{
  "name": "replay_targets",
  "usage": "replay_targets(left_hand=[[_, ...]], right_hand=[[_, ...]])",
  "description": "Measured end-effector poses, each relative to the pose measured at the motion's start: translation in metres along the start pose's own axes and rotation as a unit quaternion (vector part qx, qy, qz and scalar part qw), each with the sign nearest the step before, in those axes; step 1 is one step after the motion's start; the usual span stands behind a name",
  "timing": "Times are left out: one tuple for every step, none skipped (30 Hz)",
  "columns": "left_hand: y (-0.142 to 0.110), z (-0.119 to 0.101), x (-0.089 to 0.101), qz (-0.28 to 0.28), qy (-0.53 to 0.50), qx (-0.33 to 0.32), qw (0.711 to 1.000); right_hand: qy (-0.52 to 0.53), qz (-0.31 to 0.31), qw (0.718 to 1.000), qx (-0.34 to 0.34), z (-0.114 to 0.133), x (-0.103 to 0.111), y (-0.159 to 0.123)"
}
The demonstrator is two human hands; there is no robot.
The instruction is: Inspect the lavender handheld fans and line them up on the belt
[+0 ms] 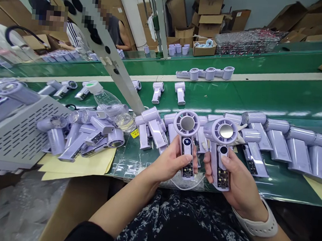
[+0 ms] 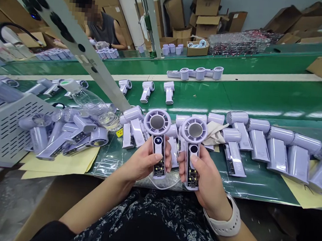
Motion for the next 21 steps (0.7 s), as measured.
replay_targets(left_hand=[[-0.0004,0.0004,-0.0009,0.001,-0.005,0.003,1.0],[-0.0007,0.0012,-0.002,0.003,-0.007,0.007,1.0],[-0.001,0.0023,-0.0031,0.005,-0.008,0.012,1.0],[-0.0012,0.0035,-0.0043,0.01,-0.007,0.015,1.0],[-0.0015,0.005,-0.0054,0.015,-0.006,0.018,1.0],[-0.0017,0.0062,-0.0063,0.02,-0.006,0.019,1.0],[-0.0019,0.007,-0.0071,0.025,-0.004,0.017,1.0],[-0.0022,0.0072,-0.0075,0.028,-0.002,0.012,1.0],[-0.0024,0.0072,-0.0075,0.028,0.001,0.008,1.0],[-0.0025,0.007,-0.0071,0.027,0.003,0.005,1.0],[-0.0025,0.0068,-0.0066,0.024,0.007,0.005,1.0],[-0.0023,0.0067,-0.0061,0.023,0.011,0.007,1.0],[-0.002,0.0068,-0.0057,0.022,0.014,0.012,1.0],[-0.0014,0.0069,-0.0053,0.022,0.017,0.017,0.999],[-0.0009,0.0072,-0.0051,0.024,0.021,0.023,0.999],[-0.0004,0.0073,-0.0047,0.025,0.027,0.027,0.999],[0.0,0.0073,-0.0037,0.021,0.034,0.029,0.999],[0.0003,0.0071,-0.0025,0.015,0.043,0.03,0.998],[0.0005,0.0068,-0.0012,0.008,0.053,0.03,0.998],[0.0006,0.0066,0.0002,0.0,0.062,0.032,0.998],[0.0007,0.0064,0.0019,-0.011,0.07,0.034,0.997]], right_hand=[[0.001,0.003,1.0,0.002,0.0001,0.0005,-0.001],[0.001,0.009,1.0,0.003,-0.0001,0.001,-0.0018],[0.002,0.015,1.0,0.001,-0.0008,0.0018,-0.0025],[0.002,0.022,1.0,-0.001,-0.0017,0.0026,-0.003],[0.002,0.027,1.0,-0.004,-0.0028,0.0034,-0.0033],[0.001,0.03,1.0,-0.006,-0.0038,0.0042,-0.0035],[0.0,0.031,1.0,-0.006,-0.0044,0.0049,-0.0037],[-0.001,0.03,1.0,-0.004,-0.0045,0.0054,-0.0037],[-0.002,0.029,1.0,0.0,-0.0043,0.0052,-0.0036],[-0.003,0.029,1.0,0.004,-0.0039,0.0045,-0.0036],[-0.004,0.027,1.0,0.008,-0.0033,0.0039,-0.0034],[-0.003,0.021,1.0,0.012,-0.0026,0.0035,-0.0033],[-0.003,0.014,1.0,0.016,-0.0018,0.0036,-0.0032],[-0.003,0.005,1.0,0.019,-0.0012,0.004,-0.0031],[-0.002,-0.003,1.0,0.021,-0.0006,0.0047,-0.003],[0.0,-0.01,1.0,0.025,0.0001,0.0056,-0.0031],[0.003,-0.013,1.0,0.027,0.0005,0.0062,-0.0031],[0.006,-0.011,1.0,0.027,0.0005,0.0063,-0.0031],[0.008,-0.006,1.0,0.027,0.0006,0.006,-0.0032],[0.011,0.003,1.0,0.026,0.0006,0.0052,-0.0032],[0.014,0.012,0.999,0.027,0.0008,0.0043,-0.0032]])
Point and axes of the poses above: each hand's wrist, its own y-axis towards the middle knuckle, its own x-axis out of the back of the hand, z = x × y, the point moved 7 cm from there along y, towards the middle knuckle, and after that the axes turned 6 degrees about z, right-handed, at the moved point
